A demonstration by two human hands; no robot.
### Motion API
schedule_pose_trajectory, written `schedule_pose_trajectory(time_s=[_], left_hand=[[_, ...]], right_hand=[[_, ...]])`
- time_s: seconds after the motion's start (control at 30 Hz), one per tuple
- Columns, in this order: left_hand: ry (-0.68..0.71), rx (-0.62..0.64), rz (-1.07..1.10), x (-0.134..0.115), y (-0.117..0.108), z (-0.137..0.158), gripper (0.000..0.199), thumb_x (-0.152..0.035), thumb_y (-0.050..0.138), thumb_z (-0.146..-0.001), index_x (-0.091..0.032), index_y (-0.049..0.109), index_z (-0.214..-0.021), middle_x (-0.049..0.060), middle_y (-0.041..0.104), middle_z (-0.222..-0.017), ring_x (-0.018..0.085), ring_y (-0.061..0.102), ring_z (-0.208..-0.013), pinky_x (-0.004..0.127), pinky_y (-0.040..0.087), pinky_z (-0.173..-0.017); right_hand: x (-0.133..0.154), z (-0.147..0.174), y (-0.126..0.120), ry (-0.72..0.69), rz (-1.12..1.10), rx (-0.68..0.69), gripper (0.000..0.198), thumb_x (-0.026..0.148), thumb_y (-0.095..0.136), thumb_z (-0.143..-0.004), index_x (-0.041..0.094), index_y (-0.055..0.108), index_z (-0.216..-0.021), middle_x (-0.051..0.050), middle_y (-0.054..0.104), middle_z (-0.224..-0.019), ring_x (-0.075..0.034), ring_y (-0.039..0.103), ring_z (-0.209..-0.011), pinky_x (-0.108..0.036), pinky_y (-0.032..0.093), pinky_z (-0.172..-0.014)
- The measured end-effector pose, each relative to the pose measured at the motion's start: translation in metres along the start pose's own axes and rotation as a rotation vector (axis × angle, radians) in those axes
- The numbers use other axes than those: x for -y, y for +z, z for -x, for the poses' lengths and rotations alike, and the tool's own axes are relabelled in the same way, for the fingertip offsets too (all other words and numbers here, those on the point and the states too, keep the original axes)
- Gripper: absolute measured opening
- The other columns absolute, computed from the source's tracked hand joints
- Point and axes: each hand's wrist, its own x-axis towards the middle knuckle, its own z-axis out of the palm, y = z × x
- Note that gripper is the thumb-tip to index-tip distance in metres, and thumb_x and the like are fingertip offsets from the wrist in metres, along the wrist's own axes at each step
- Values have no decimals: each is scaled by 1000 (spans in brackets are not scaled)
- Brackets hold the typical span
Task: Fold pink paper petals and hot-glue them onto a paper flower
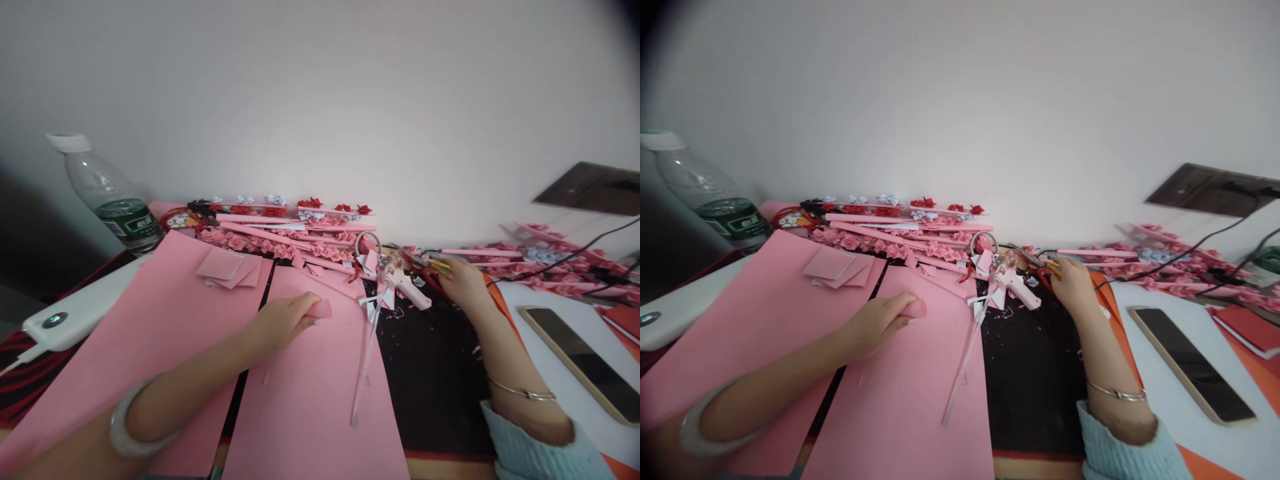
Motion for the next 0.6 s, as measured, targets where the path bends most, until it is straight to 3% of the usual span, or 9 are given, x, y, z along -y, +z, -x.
schedule_pose_trajectory(time_s=[0.13,0.23,0.47,0.6], left_hand=[[79,-35,45,2,2,1,20,-31,30,-92,-20,46,-91,2,59,-81,16,55,-69,24,35,-62],[106,-61,36,3,4,2,21,-32,29,-93,-20,46,-92,1,60,-80,15,56,-68,23,36,-61],[143,-88,108,3,5,1,24,-35,29,-95,-20,48,-92,1,63,-86,14,59,-75,22,39,-65],[133,-60,86,1,5,2,19,-35,36,-92,-20,46,-87,0,58,-77,14,53,-68,24,39,-64]], right_hand=[[32,3,-20,43,-103,-229,28,23,49,-78,13,63,-101,-14,67,-98,-28,60,-94,-40,46,-81],[60,6,-33,11,-191,-306,22,22,48,-81,17,63,-97,-10,67,-91,-24,61,-88,-37,47,-78],[107,21,-53,-103,-348,-324,10,21,50,-83,17,58,-85,-4,60,-71,-16,55,-62,-27,43,-60],[144,36,-60,-352,-543,-94,7,23,48,-84,18,53,-82,-1,53,-66,-13,50,-59,-24,39,-56]])
